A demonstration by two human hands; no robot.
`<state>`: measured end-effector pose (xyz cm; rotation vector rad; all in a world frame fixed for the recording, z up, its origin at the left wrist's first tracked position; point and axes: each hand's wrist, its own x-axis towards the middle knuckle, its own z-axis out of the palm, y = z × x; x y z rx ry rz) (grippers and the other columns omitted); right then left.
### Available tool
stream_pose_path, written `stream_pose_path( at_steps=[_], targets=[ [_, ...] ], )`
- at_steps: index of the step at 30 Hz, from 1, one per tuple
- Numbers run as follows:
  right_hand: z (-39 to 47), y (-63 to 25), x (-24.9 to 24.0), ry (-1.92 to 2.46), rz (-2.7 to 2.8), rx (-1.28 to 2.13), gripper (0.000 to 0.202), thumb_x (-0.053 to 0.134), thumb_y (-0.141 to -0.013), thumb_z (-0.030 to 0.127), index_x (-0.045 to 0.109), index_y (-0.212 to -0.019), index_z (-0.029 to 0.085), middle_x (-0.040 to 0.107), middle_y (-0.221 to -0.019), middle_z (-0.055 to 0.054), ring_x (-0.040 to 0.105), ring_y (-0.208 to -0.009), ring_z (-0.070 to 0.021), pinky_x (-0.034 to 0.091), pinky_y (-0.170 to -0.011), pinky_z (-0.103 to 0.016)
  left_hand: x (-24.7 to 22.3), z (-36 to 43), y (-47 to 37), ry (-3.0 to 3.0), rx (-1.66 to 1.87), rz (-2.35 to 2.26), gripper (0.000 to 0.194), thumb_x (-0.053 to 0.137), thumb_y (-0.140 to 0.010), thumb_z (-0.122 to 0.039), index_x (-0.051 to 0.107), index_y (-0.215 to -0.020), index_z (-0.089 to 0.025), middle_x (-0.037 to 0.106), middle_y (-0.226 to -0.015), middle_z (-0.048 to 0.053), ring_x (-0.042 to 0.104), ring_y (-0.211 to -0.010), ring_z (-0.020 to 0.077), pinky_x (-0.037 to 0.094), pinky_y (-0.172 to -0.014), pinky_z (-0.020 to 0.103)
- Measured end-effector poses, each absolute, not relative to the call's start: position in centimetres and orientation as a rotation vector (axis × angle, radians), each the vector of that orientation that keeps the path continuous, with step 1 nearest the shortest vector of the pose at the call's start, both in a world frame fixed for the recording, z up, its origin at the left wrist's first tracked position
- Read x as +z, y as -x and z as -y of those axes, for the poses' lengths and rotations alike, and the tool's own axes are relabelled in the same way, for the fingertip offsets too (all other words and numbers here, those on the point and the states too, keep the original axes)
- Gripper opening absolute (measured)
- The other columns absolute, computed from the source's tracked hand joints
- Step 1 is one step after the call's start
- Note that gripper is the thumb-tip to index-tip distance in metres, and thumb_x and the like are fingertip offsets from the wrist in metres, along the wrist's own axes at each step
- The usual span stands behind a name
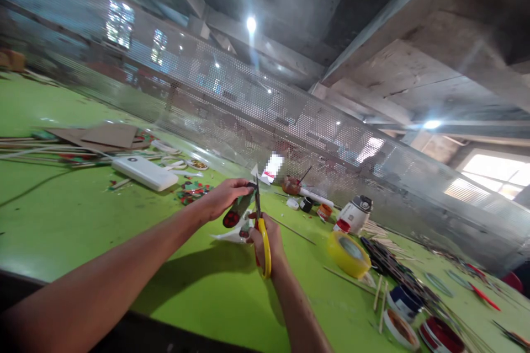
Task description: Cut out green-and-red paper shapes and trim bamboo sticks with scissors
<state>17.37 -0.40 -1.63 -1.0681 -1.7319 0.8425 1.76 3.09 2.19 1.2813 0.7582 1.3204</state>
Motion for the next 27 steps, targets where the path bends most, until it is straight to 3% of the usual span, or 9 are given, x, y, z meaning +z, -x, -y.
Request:
stream_pose_path(
  at_steps=[7,14,23,27],
  targets=[
    [0.76,-17.39,-1.55,1.055,1.741,0.848,0.026,0.051,-0.069,0.022,0.059,-0.092,0.013,0.046,-0.049,0.007,0.047,-0.043,-0.0102,0.040,-0.044,-0.022,2.13,-3.22,-1.62,-1.283,1.323,-0.739,0.017,0.064,-0.067,-0.025,0.064,-0.079,-0.012,0.061,-0.074,0.004,0.050,-0.064,0.0132,0.037,-0.061,0.026],
    [0.78,-17.47,-1.45,1.061,1.718,0.901,0.031,0.053,-0.066,0.022,0.060,-0.095,0.014,0.042,-0.051,0.008,0.040,-0.040,-0.0079,0.033,-0.039,-0.020,1.88,-3.73,-1.41,-1.343,1.314,-0.744,0.022,0.064,-0.068,-0.027,0.065,-0.084,-0.011,0.063,-0.075,0.006,0.053,-0.064,0.0143,0.038,-0.063,0.027],
    [0.41,-17.94,-1.54,1.070,1.776,0.832,0.031,0.052,-0.064,0.018,0.061,-0.093,0.014,0.042,-0.048,0.008,0.038,-0.040,-0.0083,0.031,-0.039,-0.019,2.14,-3.47,-1.23,-1.276,1.205,-0.752,0.023,0.061,-0.072,-0.026,0.059,-0.088,-0.010,0.062,-0.068,0.007,0.054,-0.052,0.0138,0.041,-0.054,0.029],
    [0.32,-17.99,-1.51,1.062,1.805,0.815,0.029,0.050,-0.062,0.018,0.059,-0.089,0.014,0.047,-0.048,0.006,0.045,-0.043,-0.0109,0.037,-0.042,-0.021,2.35,-3.05,-1.32,-1.261,1.173,-0.736,0.023,0.061,-0.070,-0.023,0.057,-0.089,-0.011,0.064,-0.070,0.008,0.058,-0.053,0.0159,0.044,-0.054,0.030]
  ],
)
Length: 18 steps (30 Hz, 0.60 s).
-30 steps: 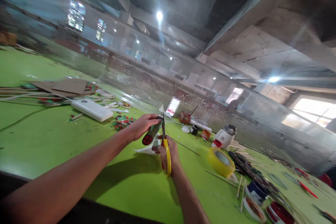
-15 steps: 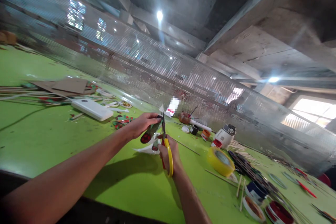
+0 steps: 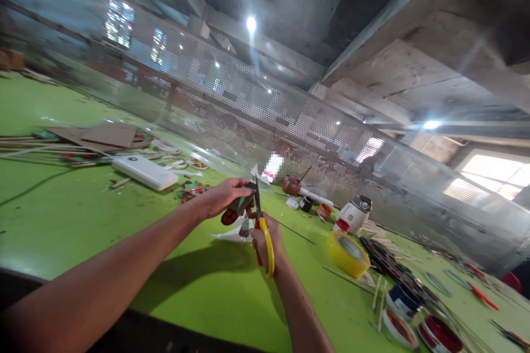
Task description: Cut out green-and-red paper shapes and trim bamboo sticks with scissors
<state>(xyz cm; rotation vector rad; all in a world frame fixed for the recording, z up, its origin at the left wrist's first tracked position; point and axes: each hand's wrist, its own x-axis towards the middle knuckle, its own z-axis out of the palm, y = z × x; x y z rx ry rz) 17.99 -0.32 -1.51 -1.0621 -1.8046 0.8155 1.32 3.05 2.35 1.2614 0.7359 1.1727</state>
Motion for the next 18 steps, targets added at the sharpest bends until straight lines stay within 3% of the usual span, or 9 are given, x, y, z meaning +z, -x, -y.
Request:
stream_pose_path(
  at_steps=[6,12,18],
  targets=[
    [0.03,-17.97,-1.71,1.030,1.753,0.901,0.031,0.053,-0.061,0.020,0.061,-0.091,0.017,0.053,-0.060,0.003,0.055,-0.054,-0.0147,0.048,-0.056,-0.028,1.99,-3.32,-1.24,-1.336,1.157,-0.772,0.026,0.061,-0.071,-0.027,0.059,-0.091,-0.010,0.064,-0.071,0.009,0.057,-0.054,0.0151,0.043,-0.054,0.029],
    [0.43,-17.95,-1.45,1.010,1.763,0.915,0.028,0.055,-0.065,0.022,0.060,-0.092,0.016,0.052,-0.058,0.004,0.056,-0.052,-0.0140,0.046,-0.051,-0.025,1.93,-3.42,-1.18,-1.346,1.164,-0.761,0.027,0.063,-0.068,-0.027,0.061,-0.089,-0.010,0.063,-0.071,0.008,0.055,-0.056,0.0139,0.042,-0.056,0.028],
    [0.43,-17.95,-1.48,0.969,1.703,1.015,0.032,0.057,-0.065,0.023,0.060,-0.095,0.015,0.054,-0.063,0.004,0.061,-0.057,-0.0150,0.051,-0.060,-0.028,2.00,-3.25,-1.26,-1.332,1.170,-0.765,0.028,0.063,-0.068,-0.027,0.060,-0.091,-0.010,0.063,-0.072,0.008,0.056,-0.058,0.0148,0.043,-0.057,0.028]
  ],
)
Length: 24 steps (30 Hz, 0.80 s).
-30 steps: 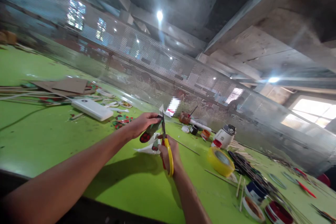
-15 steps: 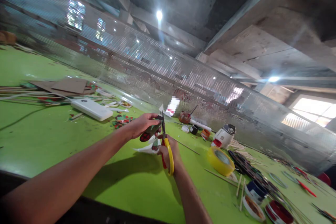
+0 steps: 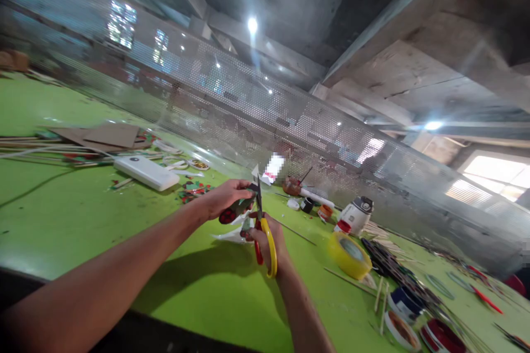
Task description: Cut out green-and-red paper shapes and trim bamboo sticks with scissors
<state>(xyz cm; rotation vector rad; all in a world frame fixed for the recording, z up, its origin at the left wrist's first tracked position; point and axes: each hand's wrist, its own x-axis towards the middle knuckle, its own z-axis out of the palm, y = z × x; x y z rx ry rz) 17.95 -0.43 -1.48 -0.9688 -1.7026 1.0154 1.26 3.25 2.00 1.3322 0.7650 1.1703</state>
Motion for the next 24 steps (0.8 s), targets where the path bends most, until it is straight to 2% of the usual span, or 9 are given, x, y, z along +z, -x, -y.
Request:
stream_pose_path(
  at_steps=[6,14,20,24],
  targets=[
    [0.6,-17.8,-1.1,0.990,1.744,0.948,0.030,0.056,-0.067,0.023,0.061,-0.094,0.014,0.055,-0.060,0.003,0.060,-0.054,-0.0147,0.048,-0.054,-0.025,2.0,-3.1,-1.4,-1.335,1.181,-0.744,0.024,0.062,-0.069,-0.026,0.061,-0.088,-0.011,0.063,-0.069,0.007,0.054,-0.055,0.0136,0.041,-0.056,0.028],
    [0.2,-17.7,-1.8,0.885,1.660,1.058,0.033,0.059,-0.066,0.023,0.061,-0.098,0.016,0.050,-0.065,0.004,0.059,-0.062,-0.0147,0.054,-0.065,-0.032,1.6,-3.0,-2.0,-1.274,1.198,-0.728,0.019,0.060,-0.071,-0.025,0.058,-0.085,-0.013,0.063,-0.066,0.005,0.055,-0.054,0.0141,0.041,-0.055,0.028],
    [0.1,-17.6,-2.3,0.875,1.659,1.016,0.012,0.056,-0.065,0.020,0.056,-0.076,0.017,0.048,-0.065,0.004,0.057,-0.059,-0.0132,0.054,-0.063,-0.031,1.5,-3.0,-2.1,-1.283,1.185,-0.698,0.017,0.060,-0.072,-0.025,0.058,-0.084,-0.013,0.063,-0.065,0.005,0.055,-0.052,0.0137,0.040,-0.053,0.027],
    [-0.1,-17.4,-2.4,0.890,1.648,0.961,0.011,0.059,-0.063,0.018,0.053,-0.073,0.018,0.049,-0.065,0.004,0.053,-0.060,-0.0125,0.052,-0.061,-0.028,1.4,-3.1,-2.2,-1.294,1.185,-0.660,0.016,0.059,-0.072,-0.025,0.057,-0.083,-0.013,0.062,-0.066,0.005,0.053,-0.051,0.0126,0.039,-0.053,0.027]
  ],
)
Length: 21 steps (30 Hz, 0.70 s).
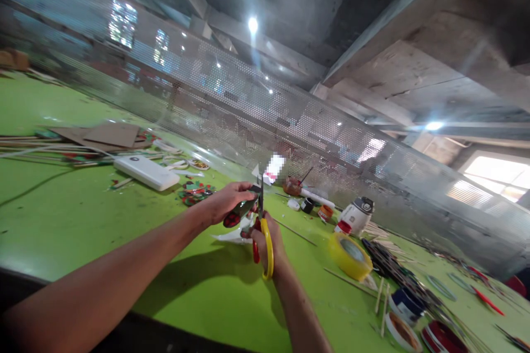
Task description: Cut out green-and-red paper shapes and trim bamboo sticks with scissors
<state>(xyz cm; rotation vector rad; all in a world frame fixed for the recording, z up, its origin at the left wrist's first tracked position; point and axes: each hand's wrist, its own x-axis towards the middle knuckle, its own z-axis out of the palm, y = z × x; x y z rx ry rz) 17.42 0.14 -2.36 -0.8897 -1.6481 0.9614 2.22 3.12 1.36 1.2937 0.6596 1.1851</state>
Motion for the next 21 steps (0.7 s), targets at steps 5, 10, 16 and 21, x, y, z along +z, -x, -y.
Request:
stream_pose_path(
  at_steps=[5,10,16,21],
  targets=[
    [-0.28,-17.42,-1.95,0.960,1.710,0.910,0.013,0.063,-0.062,0.018,0.054,-0.071,0.017,0.053,-0.060,0.004,0.052,-0.057,-0.0126,0.047,-0.056,-0.024,1.37,-2.99,-2.45,-1.281,1.193,-0.658,0.012,0.059,-0.072,-0.023,0.058,-0.080,-0.013,0.062,-0.065,0.006,0.053,-0.051,0.0125,0.040,-0.054,0.027],
    [-0.20,-17.74,-2.18,0.913,1.676,0.893,0.011,0.058,-0.064,0.022,0.054,-0.073,0.017,0.053,-0.062,0.003,0.056,-0.057,-0.0137,0.049,-0.056,-0.026,1.54,-2.83,-2.44,-1.277,1.194,-0.694,0.011,0.058,-0.072,-0.022,0.058,-0.079,-0.013,0.063,-0.064,0.006,0.054,-0.052,0.0129,0.040,-0.054,0.027],
    [-0.04,-17.88,-2.03,0.978,1.725,0.859,0.008,0.053,-0.066,0.021,0.049,-0.072,0.018,0.049,-0.053,0.006,0.047,-0.043,-0.0092,0.040,-0.042,-0.021,1.41,-3.03,-2.47,-1.263,1.191,-0.699,0.013,0.058,-0.072,-0.021,0.061,-0.082,-0.013,0.064,-0.065,0.007,0.055,-0.052,0.0132,0.040,-0.053,0.027],
    [0.12,-17.71,-2.02,0.995,1.697,0.899,0.010,0.053,-0.068,0.025,0.046,-0.073,0.019,0.042,-0.047,0.009,0.037,-0.034,-0.0064,0.030,-0.034,-0.019,1.43,-3.18,-2.49,-1.259,1.195,-0.692,0.011,0.057,-0.072,-0.019,0.060,-0.080,-0.012,0.063,-0.063,0.006,0.055,-0.050,0.0121,0.040,-0.052,0.025]
  ],
)
